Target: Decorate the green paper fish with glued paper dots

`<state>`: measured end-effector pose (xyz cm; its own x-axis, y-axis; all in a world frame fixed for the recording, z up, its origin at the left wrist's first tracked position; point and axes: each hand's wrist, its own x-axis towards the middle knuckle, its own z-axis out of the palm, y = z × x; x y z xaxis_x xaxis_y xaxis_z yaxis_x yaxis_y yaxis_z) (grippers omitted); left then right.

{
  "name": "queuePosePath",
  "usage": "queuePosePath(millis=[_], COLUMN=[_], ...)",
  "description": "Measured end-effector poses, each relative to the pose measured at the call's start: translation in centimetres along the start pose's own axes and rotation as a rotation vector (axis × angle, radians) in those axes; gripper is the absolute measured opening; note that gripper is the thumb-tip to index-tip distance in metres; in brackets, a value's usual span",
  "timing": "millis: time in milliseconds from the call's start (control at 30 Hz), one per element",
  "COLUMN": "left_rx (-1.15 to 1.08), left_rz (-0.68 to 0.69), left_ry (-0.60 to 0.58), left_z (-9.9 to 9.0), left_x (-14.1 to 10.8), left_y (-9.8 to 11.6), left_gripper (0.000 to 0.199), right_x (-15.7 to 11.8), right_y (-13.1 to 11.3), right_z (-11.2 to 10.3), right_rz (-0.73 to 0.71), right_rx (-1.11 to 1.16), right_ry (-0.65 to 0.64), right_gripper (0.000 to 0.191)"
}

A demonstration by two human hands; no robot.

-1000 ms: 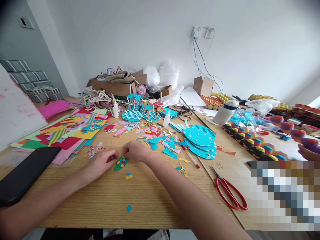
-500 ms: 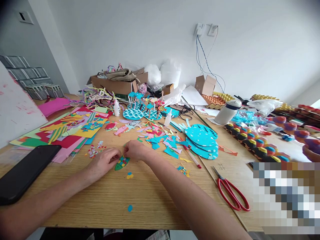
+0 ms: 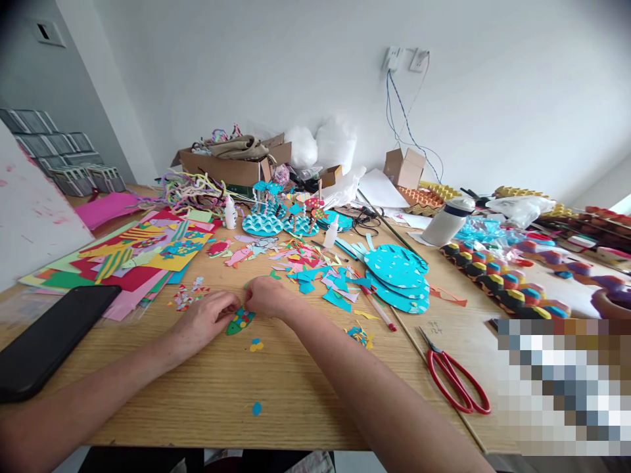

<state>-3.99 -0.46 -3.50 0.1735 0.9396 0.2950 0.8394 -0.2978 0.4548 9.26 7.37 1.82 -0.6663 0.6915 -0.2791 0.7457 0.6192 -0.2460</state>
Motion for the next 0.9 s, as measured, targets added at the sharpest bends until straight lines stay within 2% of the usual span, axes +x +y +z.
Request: queuePosePath(millis=[500, 733, 900], left_rx=[0.037, 0.069, 0.083], left_rz=[0.006, 0.018, 0.031], left_ry=[-0.008, -0.023, -0.033], left_z=[-0.1, -0.1, -0.1], left_x=[0.0, 0.0, 0.0], left_y=[0.0, 0.0, -0.1], left_gripper=[0.021, 0.021, 0.024], right_x=[0.3, 0.4, -0.1], right_y=[-0.1, 1.8, 1.8], right_z=[-0.2, 0.5, 1.2], right_rz=[0.031, -0.047, -0.136], right_rx=[0.030, 0.104, 0.120], right_ry=[-0.027, 0.089, 0.153], right_gripper=[0.017, 0.021, 0.020])
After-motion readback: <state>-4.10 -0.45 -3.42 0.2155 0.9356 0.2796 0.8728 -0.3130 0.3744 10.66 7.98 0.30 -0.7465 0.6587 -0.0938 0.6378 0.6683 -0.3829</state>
